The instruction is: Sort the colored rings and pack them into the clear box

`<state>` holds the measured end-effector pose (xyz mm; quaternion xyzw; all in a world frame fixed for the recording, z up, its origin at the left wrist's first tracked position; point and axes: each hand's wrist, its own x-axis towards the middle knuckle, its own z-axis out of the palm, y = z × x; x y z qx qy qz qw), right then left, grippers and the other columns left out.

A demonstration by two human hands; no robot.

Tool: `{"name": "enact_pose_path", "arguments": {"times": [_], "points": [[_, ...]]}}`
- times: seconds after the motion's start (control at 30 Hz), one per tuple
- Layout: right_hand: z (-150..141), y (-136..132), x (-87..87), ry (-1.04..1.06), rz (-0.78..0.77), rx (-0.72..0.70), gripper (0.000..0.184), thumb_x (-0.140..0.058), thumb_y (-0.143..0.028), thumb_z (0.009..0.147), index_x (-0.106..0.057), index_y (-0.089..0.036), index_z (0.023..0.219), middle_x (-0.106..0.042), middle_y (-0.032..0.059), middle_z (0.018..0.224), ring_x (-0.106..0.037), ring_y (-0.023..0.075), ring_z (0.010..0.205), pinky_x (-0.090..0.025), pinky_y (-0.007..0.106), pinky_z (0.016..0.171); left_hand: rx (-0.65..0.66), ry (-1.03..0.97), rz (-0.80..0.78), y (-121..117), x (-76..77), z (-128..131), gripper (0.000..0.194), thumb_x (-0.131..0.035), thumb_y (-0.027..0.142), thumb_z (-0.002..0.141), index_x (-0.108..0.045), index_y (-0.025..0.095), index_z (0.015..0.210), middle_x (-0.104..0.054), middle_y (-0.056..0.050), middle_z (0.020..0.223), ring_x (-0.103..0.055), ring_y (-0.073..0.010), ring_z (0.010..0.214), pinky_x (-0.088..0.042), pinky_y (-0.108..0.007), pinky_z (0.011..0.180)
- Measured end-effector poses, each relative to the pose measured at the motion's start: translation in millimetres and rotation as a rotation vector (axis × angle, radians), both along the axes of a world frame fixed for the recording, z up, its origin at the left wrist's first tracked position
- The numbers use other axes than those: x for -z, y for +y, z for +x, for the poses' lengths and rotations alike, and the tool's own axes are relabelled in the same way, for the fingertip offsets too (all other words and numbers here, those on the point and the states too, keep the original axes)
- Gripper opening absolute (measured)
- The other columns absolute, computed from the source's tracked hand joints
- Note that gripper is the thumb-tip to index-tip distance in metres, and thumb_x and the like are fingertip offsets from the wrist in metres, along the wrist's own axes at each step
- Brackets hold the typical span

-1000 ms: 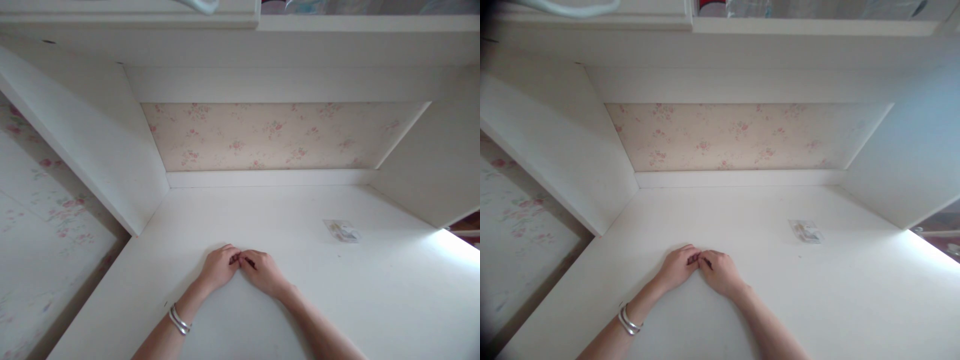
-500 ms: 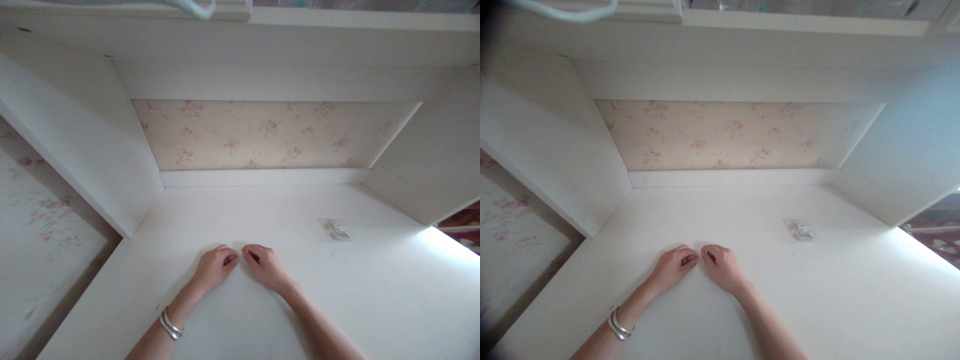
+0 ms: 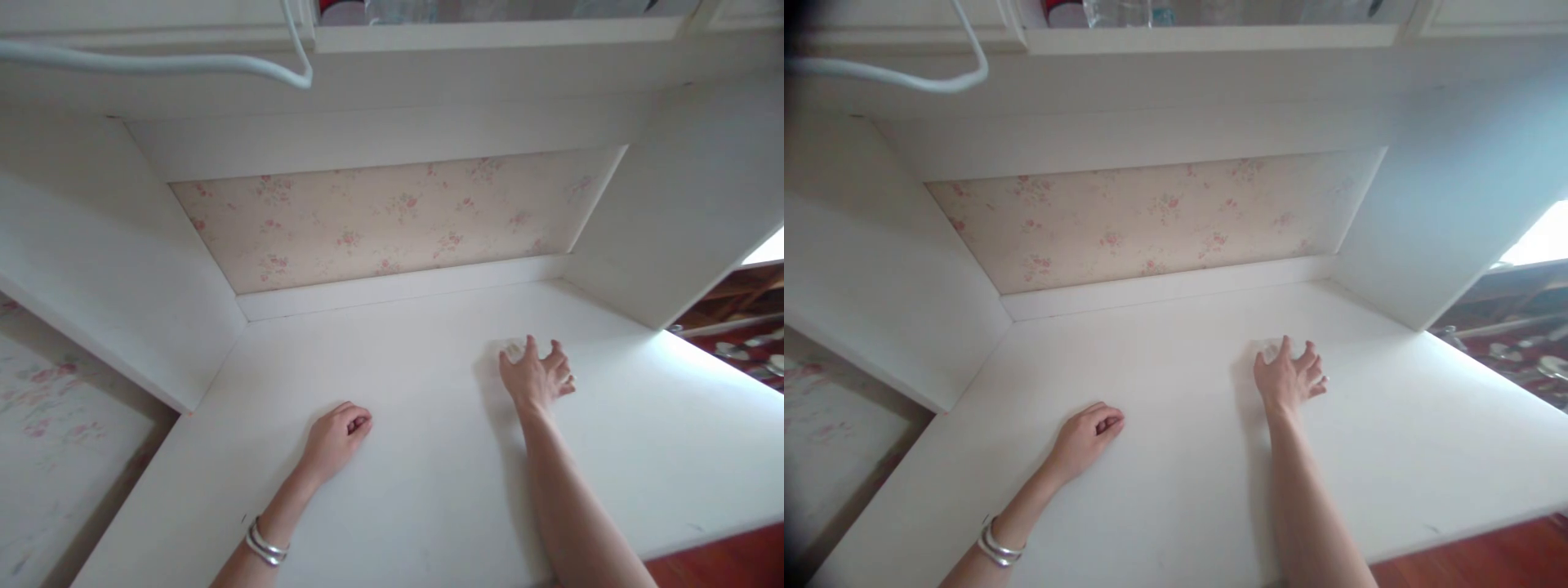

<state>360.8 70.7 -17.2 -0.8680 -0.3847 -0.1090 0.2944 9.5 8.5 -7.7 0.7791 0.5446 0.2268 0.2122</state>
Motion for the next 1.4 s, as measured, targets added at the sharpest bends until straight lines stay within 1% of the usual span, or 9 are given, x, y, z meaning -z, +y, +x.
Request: {"name": "enact_pose_path", "arguments": {"times": [0.23,0.37,0.53,0.63,0.77,0.87,1.1,1.2,1.4], "points": [[19.7,2.7,11.0,0.170,-0.147,-0.074,0.061,-0.039,-0.051,0.081,-0.034,-0.027,0.138,-0.035,0.0167,0.136,-0.032,0.0375,0.123,-0.015,0.063,0.095,-0.029,0.021,-0.027,-1.7,-1.9,3.2,0.022,-0.047,0.033,0.085,-0.066,0.023,0.086,-0.064,0.000,0.082,-0.057,-0.0130,0.073,-0.043,-0.024,0.069],[12.5,5.1,7.5,0.210,-0.066,-0.162,0.064,-0.040,-0.052,0.082,-0.037,-0.021,0.138,-0.038,0.0173,0.131,-0.039,0.0338,0.118,-0.028,0.050,0.097,-0.038,-0.054,-0.056,1.8,0.3,0.1,0.021,-0.049,0.032,0.084,-0.066,0.021,0.088,-0.064,-0.001,0.084,-0.059,-0.0143,0.077,-0.046,-0.025,0.073],[-50.1,6.0,8.0,0.500,0.073,-0.561,0.071,-0.044,-0.058,0.080,-0.040,-0.016,0.137,-0.040,0.0157,0.130,-0.047,0.0259,0.113,-0.037,0.038,0.096,-0.049,-0.190,-0.036,3.9,0.6,6.2,0.025,-0.052,0.030,0.083,-0.062,0.019,0.103,-0.060,-0.005,0.104,-0.061,-0.0140,0.081,-0.051,-0.027,0.075],[-104.0,-7.2,11.2,0.688,0.119,-0.825,0.069,-0.050,-0.057,0.079,-0.039,-0.022,0.137,-0.040,0.0118,0.131,-0.053,0.0210,0.106,-0.044,0.034,0.090,-0.078,-0.249,0.021,1.8,-2.5,20.3,0.046,-0.058,0.030,0.079,-0.048,0.021,0.122,-0.050,-0.008,0.122,-0.061,-0.0142,0.083,-0.054,-0.029,0.073],[-151.2,-32.9,8.7,0.886,0.153,-1.000,0.063,-0.056,-0.050,0.079,-0.042,-0.025,0.134,-0.042,0.0106,0.131,-0.053,0.0203,0.108,-0.048,0.032,0.087,-0.062,-0.280,0.095,0.2,-6.9,41.2,0.087,-0.069,0.028,0.069,-0.019,0.026,0.140,-0.033,-0.011,0.139,-0.052,-0.0216,0.111,-0.051,-0.037,0.087],[-162.4,-45.2,2.8,1.022,0.113,-1.083,0.063,-0.060,-0.046,0.077,-0.043,-0.025,0.133,-0.040,0.0110,0.131,-0.054,0.0198,0.107,-0.051,0.031,0.085,-0.031,-0.274,0.140,1.7,-9.8,51.5,0.094,-0.069,0.022,0.067,-0.011,0.025,0.141,-0.029,-0.012,0.143,-0.041,-0.0253,0.124,-0.043,-0.040,0.098],[-158.9,-48.5,-1.7,0.941,0.007,-1.160,0.061,-0.055,-0.048,0.081,-0.042,-0.023,0.135,-0.044,0.0108,0.133,-0.059,0.0182,0.097,-0.051,0.030,0.081,-0.126,-0.204,0.108,6.9,-23.2,55.0,0.068,-0.061,0.018,0.072,-0.030,0.024,0.132,-0.043,-0.008,0.134,-0.053,-0.0218,0.111,-0.046,-0.036,0.093],[-154.4,-48.5,-4.9,0.901,-0.077,-1.165,0.056,-0.048,-0.050,0.085,-0.046,-0.022,0.133,-0.053,0.0088,0.126,-0.059,0.0201,0.100,-0.048,0.032,0.086,-0.104,-0.204,0.063,9.8,-29.5,51.3,0.069,-0.069,0.025,0.066,-0.037,0.023,0.127,-0.050,-0.008,0.127,-0.059,-0.0205,0.100,-0.049,-0.034,0.087],[-152.0,-51.0,-9.6,0.758,-0.109,-1.175,0.051,-0.037,-0.050,0.091,-0.048,-0.022,0.132,-0.052,0.0091,0.128,-0.050,0.0233,0.115,-0.037,0.038,0.098,-0.064,-0.281,0.005,13.7,-31.9,45.6,0.071,-0.075,0.030,0.059,-0.042,0.020,0.122,-0.055,-0.007,0.118,-0.062,-0.0184,0.090,-0.053,-0.029,0.077]]}}
